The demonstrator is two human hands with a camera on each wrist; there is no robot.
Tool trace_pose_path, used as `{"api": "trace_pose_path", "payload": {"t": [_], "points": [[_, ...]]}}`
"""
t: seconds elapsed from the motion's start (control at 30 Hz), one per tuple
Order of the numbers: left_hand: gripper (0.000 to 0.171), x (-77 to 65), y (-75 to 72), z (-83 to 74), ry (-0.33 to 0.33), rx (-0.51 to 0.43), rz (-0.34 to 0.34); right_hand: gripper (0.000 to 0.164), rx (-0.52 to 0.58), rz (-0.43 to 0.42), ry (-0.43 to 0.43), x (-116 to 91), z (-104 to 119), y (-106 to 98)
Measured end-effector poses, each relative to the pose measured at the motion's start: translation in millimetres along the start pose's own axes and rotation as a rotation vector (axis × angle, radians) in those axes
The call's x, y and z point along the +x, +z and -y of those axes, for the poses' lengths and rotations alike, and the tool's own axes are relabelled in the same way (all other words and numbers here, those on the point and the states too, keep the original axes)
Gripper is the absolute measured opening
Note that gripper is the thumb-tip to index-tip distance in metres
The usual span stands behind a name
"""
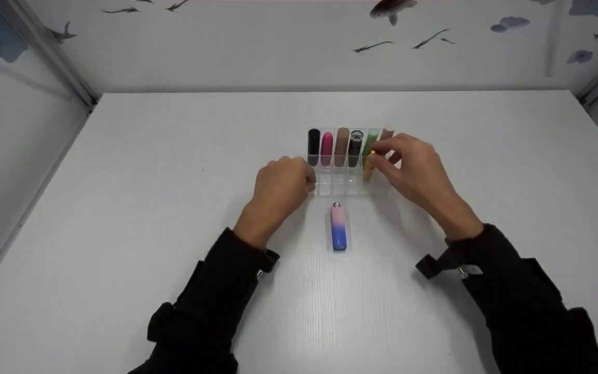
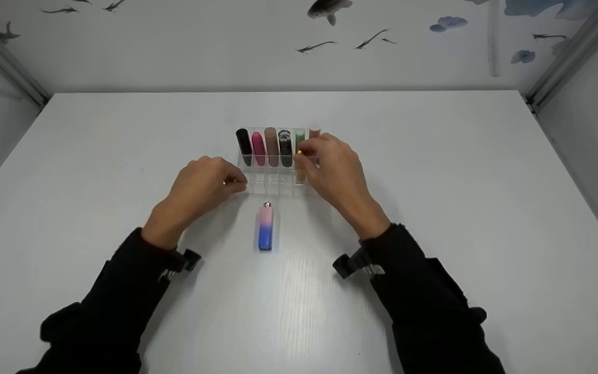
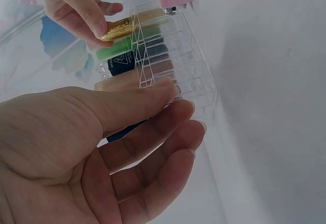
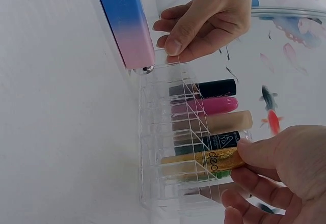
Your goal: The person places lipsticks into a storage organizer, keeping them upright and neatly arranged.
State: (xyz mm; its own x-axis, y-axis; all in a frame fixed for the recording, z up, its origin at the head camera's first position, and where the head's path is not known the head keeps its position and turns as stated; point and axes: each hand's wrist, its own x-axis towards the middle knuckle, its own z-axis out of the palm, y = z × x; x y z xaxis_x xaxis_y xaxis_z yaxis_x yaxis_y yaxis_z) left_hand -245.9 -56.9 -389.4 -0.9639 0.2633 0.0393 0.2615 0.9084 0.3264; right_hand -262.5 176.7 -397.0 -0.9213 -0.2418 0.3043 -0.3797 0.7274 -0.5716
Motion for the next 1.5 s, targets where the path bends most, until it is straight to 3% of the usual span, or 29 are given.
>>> {"api": "trace_pose_path", "payload": {"t": [0.73, 1.07, 1.5], "points": [[0.014, -0.3, -0.8, -0.7, 0.004, 0.001, 0.002, 0.018, 0.015, -0.035, -0.019, -1, 7, -9], [0.013, 0.4, -0.9, -0.8, -0.014, -0.004, 0.020, 0.015, -0.036, 0.104, -0.027, -3, 5, -11], [0.012, 0.4, -0.9, -0.2, 0.002, -0.006, 0.009, 0.011, -0.146, 0.291, 0.090, -1, 4, -17]]}}
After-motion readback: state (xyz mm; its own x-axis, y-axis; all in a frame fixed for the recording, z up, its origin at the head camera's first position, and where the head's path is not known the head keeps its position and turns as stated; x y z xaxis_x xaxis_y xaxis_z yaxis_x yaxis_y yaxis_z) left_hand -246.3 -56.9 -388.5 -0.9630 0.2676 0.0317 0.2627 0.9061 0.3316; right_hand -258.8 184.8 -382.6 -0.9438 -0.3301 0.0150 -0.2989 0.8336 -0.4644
